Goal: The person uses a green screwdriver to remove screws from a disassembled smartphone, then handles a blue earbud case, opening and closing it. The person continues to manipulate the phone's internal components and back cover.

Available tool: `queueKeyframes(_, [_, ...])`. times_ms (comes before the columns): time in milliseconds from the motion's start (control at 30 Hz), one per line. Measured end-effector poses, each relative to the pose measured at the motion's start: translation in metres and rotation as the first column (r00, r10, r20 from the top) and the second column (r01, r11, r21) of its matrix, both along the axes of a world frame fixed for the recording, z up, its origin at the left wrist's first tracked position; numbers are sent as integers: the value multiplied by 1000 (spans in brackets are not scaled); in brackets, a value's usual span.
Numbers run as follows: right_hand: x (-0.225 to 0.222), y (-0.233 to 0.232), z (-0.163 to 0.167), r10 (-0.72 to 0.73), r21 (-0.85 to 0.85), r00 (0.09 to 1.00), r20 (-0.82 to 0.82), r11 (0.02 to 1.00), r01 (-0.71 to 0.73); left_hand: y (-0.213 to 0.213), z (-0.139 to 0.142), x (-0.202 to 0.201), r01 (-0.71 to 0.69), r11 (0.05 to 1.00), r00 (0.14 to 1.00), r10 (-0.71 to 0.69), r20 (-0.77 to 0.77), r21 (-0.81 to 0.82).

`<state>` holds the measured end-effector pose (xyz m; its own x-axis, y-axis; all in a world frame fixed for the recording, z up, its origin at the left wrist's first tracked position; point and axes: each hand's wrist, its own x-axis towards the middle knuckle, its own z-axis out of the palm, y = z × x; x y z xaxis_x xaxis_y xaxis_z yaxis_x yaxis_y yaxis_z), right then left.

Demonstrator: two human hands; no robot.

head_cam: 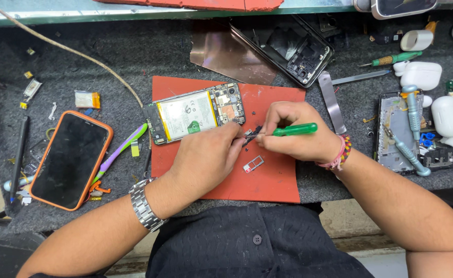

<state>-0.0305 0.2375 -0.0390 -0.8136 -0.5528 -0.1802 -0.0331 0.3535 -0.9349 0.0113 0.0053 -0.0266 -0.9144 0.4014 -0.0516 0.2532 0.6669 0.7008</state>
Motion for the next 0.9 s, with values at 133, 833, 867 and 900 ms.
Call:
queueKeyframes(133, [1,3,-4,-101,-121,961,258,983,135,2,1,-2,-5,1000,999,6,34,-21])
queueKeyframes(833, [-4,6,-1,-6,-46,1000,-17,999,5,5,4,-6,-16,1000,999,16,35,-12])
queueKeyframes(867, [-4,6,-1,-10,-49,1000,-6,999,10,4,4,-6,-16,1000,999,17,37,-13])
queueKeyframes(900, [-4,6,-1,-14,-53,1000,5,998,14,4,4,-6,-18,1000,999,18,40,-15])
